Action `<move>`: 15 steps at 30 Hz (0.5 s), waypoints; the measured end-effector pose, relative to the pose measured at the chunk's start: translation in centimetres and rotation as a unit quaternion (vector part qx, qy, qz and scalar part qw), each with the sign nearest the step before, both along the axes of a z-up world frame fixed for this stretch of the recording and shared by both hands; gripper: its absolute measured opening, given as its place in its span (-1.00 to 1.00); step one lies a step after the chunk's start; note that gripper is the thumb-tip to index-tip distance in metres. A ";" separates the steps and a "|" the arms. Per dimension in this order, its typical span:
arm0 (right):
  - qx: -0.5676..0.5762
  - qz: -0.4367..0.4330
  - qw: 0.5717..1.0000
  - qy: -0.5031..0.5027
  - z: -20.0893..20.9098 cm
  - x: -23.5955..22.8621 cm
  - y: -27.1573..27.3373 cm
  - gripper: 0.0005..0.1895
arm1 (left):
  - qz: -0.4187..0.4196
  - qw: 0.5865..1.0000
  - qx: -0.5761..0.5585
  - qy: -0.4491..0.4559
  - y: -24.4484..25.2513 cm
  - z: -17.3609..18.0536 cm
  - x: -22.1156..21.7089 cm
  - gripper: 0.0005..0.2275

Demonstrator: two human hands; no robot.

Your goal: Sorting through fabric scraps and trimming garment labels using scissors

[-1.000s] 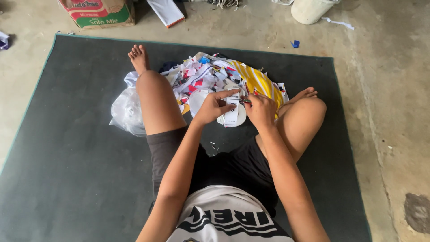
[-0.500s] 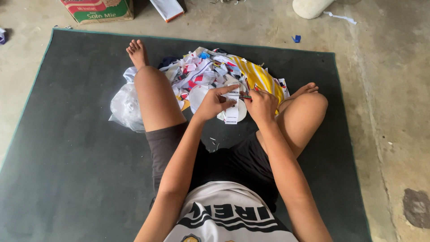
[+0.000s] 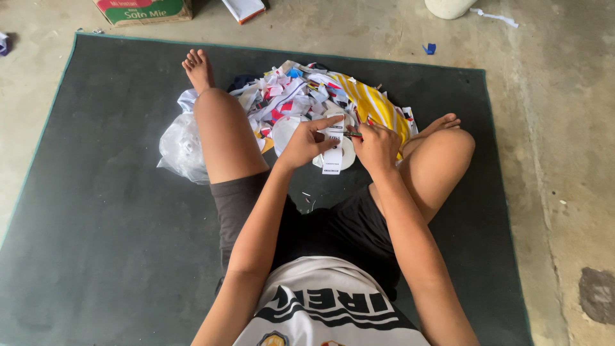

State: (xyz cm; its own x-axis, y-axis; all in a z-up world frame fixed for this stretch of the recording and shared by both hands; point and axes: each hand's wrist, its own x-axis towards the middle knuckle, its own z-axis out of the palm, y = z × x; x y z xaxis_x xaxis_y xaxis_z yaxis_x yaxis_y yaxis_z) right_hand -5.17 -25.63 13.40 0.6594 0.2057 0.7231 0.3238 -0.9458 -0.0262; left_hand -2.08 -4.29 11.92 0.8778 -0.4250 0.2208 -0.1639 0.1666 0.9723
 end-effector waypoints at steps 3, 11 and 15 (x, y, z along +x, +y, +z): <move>0.002 0.012 1.000 0.010 -0.5 0.0 -0.3 -0.72 | 0.000 1.000 0.002 -0.003 0.0 0.1 -0.1 -0.56; -0.006 0.017 1.000 0.017 -0.6 0.4 -0.3 -0.77 | -0.001 1.000 0.013 -0.012 0.2 0.1 0.0 -0.56; -0.003 0.020 0.999 0.027 -1.0 0.4 -0.3 -0.78 | -0.002 1.000 0.019 -0.016 0.3 3.5 -1.7 -0.56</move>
